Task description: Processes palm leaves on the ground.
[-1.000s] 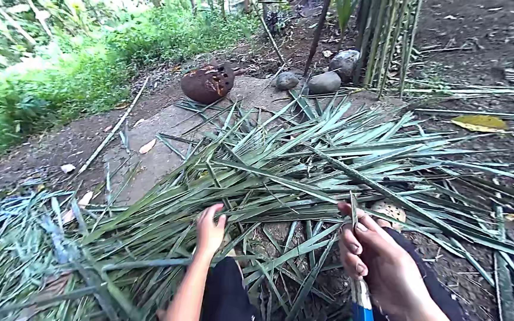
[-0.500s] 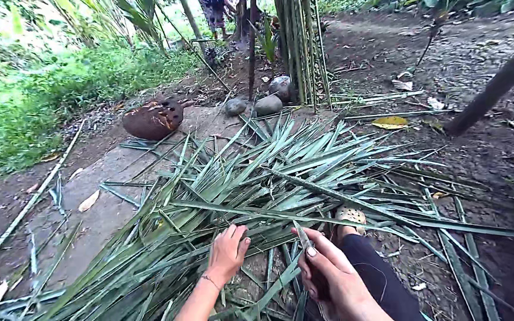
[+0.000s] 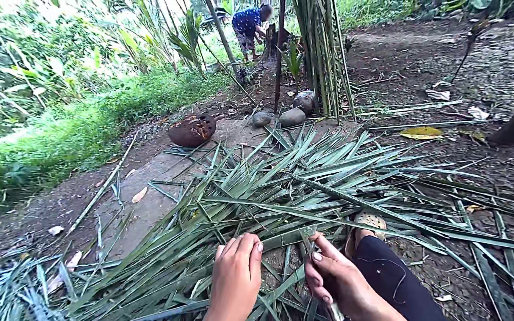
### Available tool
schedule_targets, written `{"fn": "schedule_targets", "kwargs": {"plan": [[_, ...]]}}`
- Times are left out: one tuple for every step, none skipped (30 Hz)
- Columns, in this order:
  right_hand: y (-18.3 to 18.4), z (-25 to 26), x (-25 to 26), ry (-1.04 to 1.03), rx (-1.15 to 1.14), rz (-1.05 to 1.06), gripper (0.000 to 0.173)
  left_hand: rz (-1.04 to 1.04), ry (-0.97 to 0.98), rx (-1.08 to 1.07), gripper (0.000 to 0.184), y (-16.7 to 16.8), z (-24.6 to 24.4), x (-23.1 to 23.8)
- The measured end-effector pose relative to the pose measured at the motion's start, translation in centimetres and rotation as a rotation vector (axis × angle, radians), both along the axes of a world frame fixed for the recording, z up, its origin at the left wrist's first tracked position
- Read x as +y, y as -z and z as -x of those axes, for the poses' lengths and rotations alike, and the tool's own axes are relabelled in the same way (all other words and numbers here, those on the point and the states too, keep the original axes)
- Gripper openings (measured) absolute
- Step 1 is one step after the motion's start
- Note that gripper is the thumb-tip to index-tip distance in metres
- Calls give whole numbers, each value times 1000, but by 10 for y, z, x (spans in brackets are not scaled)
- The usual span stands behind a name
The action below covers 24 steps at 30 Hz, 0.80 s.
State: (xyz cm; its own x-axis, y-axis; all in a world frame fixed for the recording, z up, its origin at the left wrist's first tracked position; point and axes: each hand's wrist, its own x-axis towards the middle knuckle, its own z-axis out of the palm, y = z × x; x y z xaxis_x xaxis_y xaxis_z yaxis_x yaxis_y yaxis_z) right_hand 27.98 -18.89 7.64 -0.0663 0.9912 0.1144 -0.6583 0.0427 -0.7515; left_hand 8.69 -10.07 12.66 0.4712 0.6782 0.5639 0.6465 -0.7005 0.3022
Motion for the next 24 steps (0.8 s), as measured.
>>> {"fn": "schedule_targets", "kwargs": {"plan": [[0,-1,-1,16,24,-27,31,-43,-3,10,37,-3,1,-3],[-1,-1,-3,43,36,-52,40,-84,-10,21,39,-5,1,-4],[-1,-1,-3,91,42,-72,48,-115,-17,39,40,-8,3,-4],[-2,-1,-3,166,41,-76,55,-136,-20,67,41,-10,5,-4],[-2,-3,-3,245,19,-86,57,-150,-21,108,41,-13,7,-4],[-3,-6,-3,311,-39,-99,56,-163,-25,159,39,-15,8,-4],[-4,-11,-3,355,-151,-107,52,-183,-35,212,37,-17,9,-3],[-5,-17,-5,373,-301,-117,48,-219,-54,264,34,-18,8,-2],[-4,-23,-6,368,-465,-133,45,-258,-67,310,32,-19,7,-1],[-4,-27,-7,357,-646,-144,42,-293,-64,353,29,-20,5,-1],[-5,-28,-8,339,-816,-150,39,-313,-48,393,27,-22,2,-2],[-6,-26,-8,311,-945,-151,37,-327,-23,430,25,-23,-3,-3],[-6,-20,-8,279,-1020,-141,35,-339,8,462,24,-25,-8,-5],[-3,-14,-7,243,-1042,-126,33,-350,38,491,24,-25,-13,-7],[1,-7,-5,207,-1022,-99,29,-363,62,515,23,-27,-18,-8],[7,0,-2,172,-970,-73,26,-388,73,526,22,-27,-21,-9],[11,3,0,125,-883,-48,21,-425,73,508,20,-26,-23,-8],[14,5,2,66,-772,-30,16,-468,65,445,18,-23,-22,-7],[16,5,2,13,-665,-34,11,-503,56,330,16,-20,-19,-6],[16,5,2,-23,-576,-48,7,-504,57,158,16,-14,-14,-5],[16,3,2,-50,-512,-68,6,-452,72,-65,15,-8,-8,-6],[15,1,2,-73,-465,-90,5,-339,111,-313,15,0,-3,-10],[16,-1,2,-90,-418,-111,5,-154,166,-552,16,8,0,-17],[16,0,2,-101,-356,-126,5,108,229,-766,19,17,1,-27]]}}
